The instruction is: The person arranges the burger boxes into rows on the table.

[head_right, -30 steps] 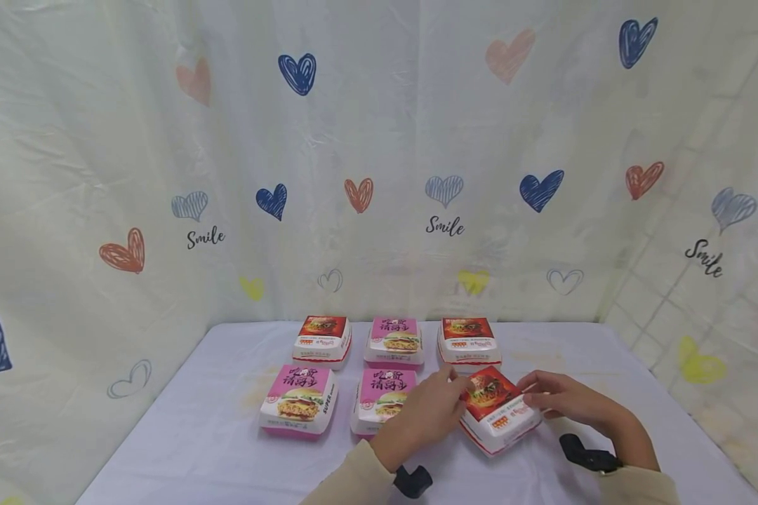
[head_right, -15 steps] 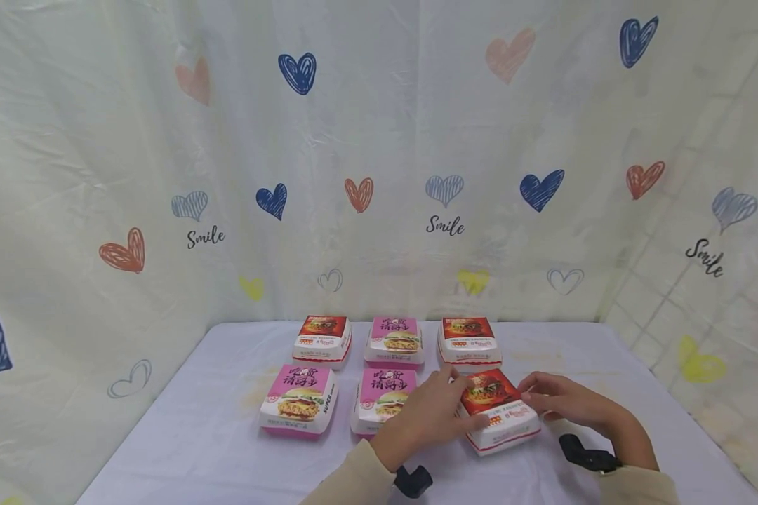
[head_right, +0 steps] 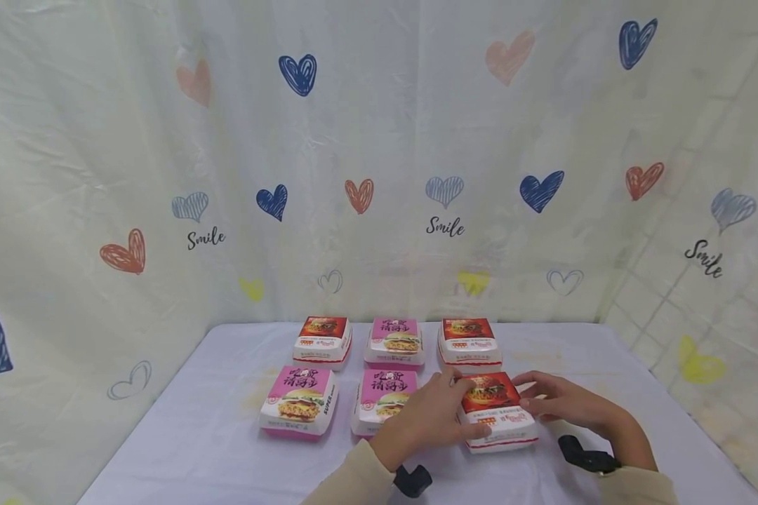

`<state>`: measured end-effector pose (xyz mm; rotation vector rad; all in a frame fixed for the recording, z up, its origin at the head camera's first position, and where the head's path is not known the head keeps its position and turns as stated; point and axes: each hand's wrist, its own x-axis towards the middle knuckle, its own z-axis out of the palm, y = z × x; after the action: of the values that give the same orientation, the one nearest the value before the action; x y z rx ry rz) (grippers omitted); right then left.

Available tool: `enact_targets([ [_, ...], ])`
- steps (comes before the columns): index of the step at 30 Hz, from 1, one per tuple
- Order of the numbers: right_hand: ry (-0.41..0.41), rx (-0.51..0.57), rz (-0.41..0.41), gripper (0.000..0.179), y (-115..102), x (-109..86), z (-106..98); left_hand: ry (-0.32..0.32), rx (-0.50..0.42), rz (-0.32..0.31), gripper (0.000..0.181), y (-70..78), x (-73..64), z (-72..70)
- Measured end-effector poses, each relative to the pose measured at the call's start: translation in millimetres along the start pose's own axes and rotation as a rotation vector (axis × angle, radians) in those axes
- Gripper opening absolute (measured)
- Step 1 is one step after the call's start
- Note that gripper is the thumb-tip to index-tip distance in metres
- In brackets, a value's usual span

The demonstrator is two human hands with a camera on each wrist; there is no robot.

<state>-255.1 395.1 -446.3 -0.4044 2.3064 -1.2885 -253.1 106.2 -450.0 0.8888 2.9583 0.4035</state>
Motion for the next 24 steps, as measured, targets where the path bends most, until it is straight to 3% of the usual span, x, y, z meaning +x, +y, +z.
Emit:
enact_targets([
  [9, 0.028, -0.031, 0.045, 0.063, -1.4, 1.9, 1.1, -0.013, 0.0, 0.026, 0.071, -2.9, 1.5, -1.2],
  [24, 0.051, -0.087, 0.083, 0.063, -6.4, 3.3, 1.4, -0.022, 0.012, 0.059, 0.064, -4.7, 0.4, -1.6],
])
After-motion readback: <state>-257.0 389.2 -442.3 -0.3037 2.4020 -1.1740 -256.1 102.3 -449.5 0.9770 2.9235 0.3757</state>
